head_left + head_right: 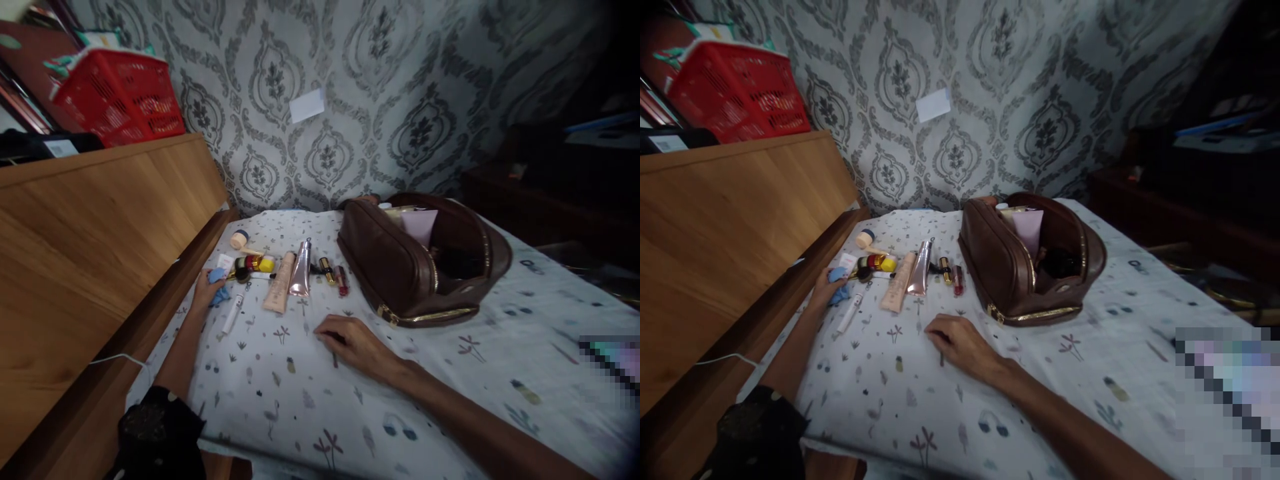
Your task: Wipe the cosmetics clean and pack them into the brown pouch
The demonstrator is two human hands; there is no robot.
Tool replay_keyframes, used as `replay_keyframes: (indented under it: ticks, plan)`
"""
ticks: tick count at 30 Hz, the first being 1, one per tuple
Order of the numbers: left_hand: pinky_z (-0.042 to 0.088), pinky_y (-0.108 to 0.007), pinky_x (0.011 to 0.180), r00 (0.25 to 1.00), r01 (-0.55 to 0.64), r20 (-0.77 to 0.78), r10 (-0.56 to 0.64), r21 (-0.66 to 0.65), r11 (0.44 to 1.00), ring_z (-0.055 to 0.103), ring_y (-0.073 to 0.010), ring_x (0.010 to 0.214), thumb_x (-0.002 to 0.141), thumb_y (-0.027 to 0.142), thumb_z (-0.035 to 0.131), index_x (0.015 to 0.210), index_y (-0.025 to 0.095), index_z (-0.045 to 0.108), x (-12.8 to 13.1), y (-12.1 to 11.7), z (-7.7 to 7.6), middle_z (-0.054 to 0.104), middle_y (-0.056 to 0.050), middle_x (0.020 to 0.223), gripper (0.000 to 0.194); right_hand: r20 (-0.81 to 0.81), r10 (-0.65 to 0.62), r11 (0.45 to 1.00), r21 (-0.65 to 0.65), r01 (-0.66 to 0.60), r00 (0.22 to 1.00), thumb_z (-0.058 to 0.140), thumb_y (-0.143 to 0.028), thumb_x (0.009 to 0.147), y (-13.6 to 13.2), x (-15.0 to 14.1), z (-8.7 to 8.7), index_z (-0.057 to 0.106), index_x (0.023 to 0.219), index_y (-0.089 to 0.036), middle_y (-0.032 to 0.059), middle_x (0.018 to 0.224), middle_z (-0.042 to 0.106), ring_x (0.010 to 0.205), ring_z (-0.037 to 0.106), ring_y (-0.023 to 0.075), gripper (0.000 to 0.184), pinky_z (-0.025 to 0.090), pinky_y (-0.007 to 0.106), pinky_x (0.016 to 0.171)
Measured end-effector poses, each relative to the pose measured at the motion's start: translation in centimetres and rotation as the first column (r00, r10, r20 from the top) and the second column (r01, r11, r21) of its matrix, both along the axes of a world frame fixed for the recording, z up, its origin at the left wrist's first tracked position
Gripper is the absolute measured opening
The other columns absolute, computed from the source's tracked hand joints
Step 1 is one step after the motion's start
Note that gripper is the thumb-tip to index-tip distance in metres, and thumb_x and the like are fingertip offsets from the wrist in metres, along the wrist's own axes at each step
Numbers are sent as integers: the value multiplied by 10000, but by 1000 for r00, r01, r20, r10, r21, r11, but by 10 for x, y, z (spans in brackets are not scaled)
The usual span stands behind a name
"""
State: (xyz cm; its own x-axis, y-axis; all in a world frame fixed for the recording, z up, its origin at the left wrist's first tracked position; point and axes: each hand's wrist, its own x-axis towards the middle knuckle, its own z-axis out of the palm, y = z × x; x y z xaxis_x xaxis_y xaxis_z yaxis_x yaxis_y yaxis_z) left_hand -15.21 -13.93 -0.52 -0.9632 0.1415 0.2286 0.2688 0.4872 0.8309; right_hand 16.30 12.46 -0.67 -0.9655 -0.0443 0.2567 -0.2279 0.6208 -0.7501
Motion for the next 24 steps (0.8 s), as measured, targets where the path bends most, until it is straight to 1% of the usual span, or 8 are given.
replay_keyframes:
  ticks: [2, 5, 7, 10, 12, 18, 21, 24]
  plan:
    - [497, -240, 639, 998, 63, -25, -63, 7, 998, 608, -145, 731, 585, 344, 716, 904, 219, 488, 7, 1, -1, 587, 32, 777, 411, 0, 2, 1000, 0, -2, 1000, 477, -260, 955, 0, 0, 1, 711, 922, -164, 79, 924, 712, 818, 659, 179, 255, 504, 289, 752]
    - [475, -238, 609, 986, 162, -32, -163, -21, 987, 580, -139, 674, 629, 399, 695, 890, 223, 496, 18, 2, 0, 570, 46, 726, 372, 4, 5, 1000, -1, -5, 1000, 470, -267, 953, 0, 1, 3, 713, 915, -161, 79, 917, 710, 803, 656, 177, 268, 503, 292, 748]
    - [446, -225, 591, 978, 203, -39, -205, -56, 978, 550, -128, 640, 623, 411, 711, 880, 224, 511, 24, 3, 3, 549, 61, 692, 376, 5, 8, 1000, -5, -8, 1000, 472, -261, 950, -1, 2, 5, 715, 908, -160, 77, 907, 709, 793, 654, 173, 266, 500, 290, 748]
    - [403, -212, 586, 972, 218, -66, -226, -104, 970, 506, -116, 623, 601, 377, 728, 878, 225, 524, 30, 5, 7, 521, 75, 672, 377, -5, 10, 1000, -11, -10, 1000, 475, -244, 944, -2, 2, 6, 715, 901, -155, 77, 902, 710, 792, 653, 169, 260, 495, 283, 747]
    - [390, -216, 591, 970, 220, -81, -230, -120, 968, 494, -120, 623, 620, 371, 710, 872, 224, 520, 34, 7, 9, 505, 76, 662, 348, -11, 9, 1000, -9, -9, 1000, 474, -236, 941, -1, 2, 5, 714, 902, -154, 77, 903, 711, 793, 653, 169, 257, 493, 278, 743]
    - [413, -245, 652, 959, 231, -138, -249, -130, 964, 527, -150, 710, 671, 364, 669, 882, 213, 510, 49, 24, 14, 525, 53, 725, 305, -31, 11, 1000, 0, -11, 999, 488, -213, 922, 0, 1, -2, 714, 904, -162, 72, 898, 709, 783, 646, 166, 233, 480, 267, 719]
    - [429, -267, 708, 918, 298, -190, -348, -248, 922, 555, -167, 769, 687, 309, 678, 938, 211, 537, 68, 43, 20, 576, 28, 818, 304, -41, 10, 1000, -2, -10, 999, 490, -191, 914, 0, 0, -3, 714, 909, -163, 64, 882, 704, 758, 635, 157, 225, 468, 266, 705]
    - [445, -298, 760, 854, 339, -225, -470, -445, 829, 589, -207, 892, 741, 279, 667, 999, 213, 559, 98, 68, 27, 617, -27, 982, 287, -46, 15, 1000, 7, -15, 999, 499, -177, 908, 0, 0, -4, 712, 896, -160, 58, 857, 695, 730, 623, 150, 214, 456, 263, 689]
